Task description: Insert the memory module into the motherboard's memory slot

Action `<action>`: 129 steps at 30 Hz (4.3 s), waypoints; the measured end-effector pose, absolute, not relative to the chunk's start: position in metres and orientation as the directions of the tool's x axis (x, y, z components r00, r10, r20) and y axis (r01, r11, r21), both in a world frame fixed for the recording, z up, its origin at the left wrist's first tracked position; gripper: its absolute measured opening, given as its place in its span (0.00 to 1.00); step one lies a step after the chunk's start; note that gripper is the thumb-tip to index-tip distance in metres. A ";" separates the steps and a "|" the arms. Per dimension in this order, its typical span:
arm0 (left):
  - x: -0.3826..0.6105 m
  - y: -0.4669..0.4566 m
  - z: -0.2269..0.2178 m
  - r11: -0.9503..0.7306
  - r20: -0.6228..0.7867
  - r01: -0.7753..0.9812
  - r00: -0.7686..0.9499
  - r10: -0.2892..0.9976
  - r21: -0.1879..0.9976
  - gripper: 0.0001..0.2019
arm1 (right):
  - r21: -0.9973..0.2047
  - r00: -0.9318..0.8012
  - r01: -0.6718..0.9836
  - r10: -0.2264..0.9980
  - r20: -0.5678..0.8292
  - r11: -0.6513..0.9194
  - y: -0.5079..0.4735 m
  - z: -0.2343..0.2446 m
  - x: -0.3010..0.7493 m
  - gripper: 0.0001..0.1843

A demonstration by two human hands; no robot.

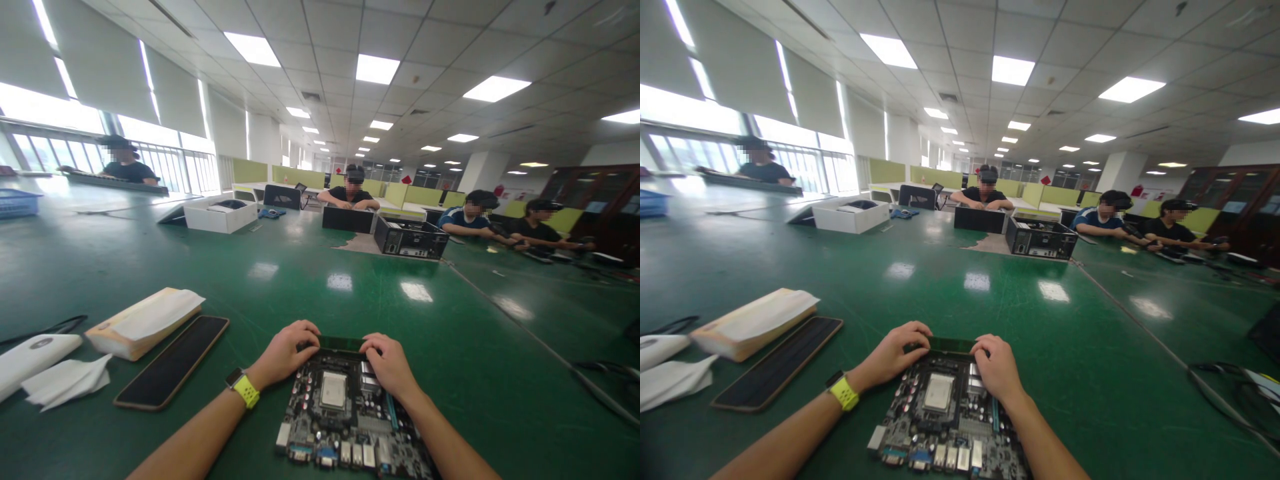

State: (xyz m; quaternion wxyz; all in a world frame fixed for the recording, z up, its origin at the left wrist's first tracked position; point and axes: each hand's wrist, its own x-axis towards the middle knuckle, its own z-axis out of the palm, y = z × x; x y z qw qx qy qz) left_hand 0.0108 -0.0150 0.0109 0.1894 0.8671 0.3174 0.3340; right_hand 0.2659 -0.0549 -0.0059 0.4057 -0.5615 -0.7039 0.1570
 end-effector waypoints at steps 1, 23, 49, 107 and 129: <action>0.011 -0.015 0.010 -0.726 0.461 0.424 0.572 0.678 0.541 0.05 | -0.680 -0.039 0.660 0.918 0.395 0.320 -0.055 -0.006 0.266 0.15; 0.010 -0.013 0.009 -0.716 0.471 0.433 0.547 0.692 0.548 0.04 | -0.690 -0.040 0.649 0.921 0.389 0.319 -0.055 -0.004 0.266 0.14; 0.006 -0.013 0.014 -0.761 0.495 0.425 0.583 0.645 0.490 0.10 | -0.669 -0.051 0.644 0.894 0.446 0.371 -0.057 -0.002 0.265 0.13; 0.007 -0.018 0.020 -0.776 0.474 0.475 0.615 0.630 0.414 0.08 | -0.717 -0.040 0.558 0.876 0.481 0.419 -0.057 -0.001 0.268 0.14; 0.008 -0.019 0.018 -0.777 0.453 0.470 0.633 0.627 0.419 0.04 | -0.697 -0.066 0.583 0.879 0.472 0.417 -0.059 0.000 0.265 0.12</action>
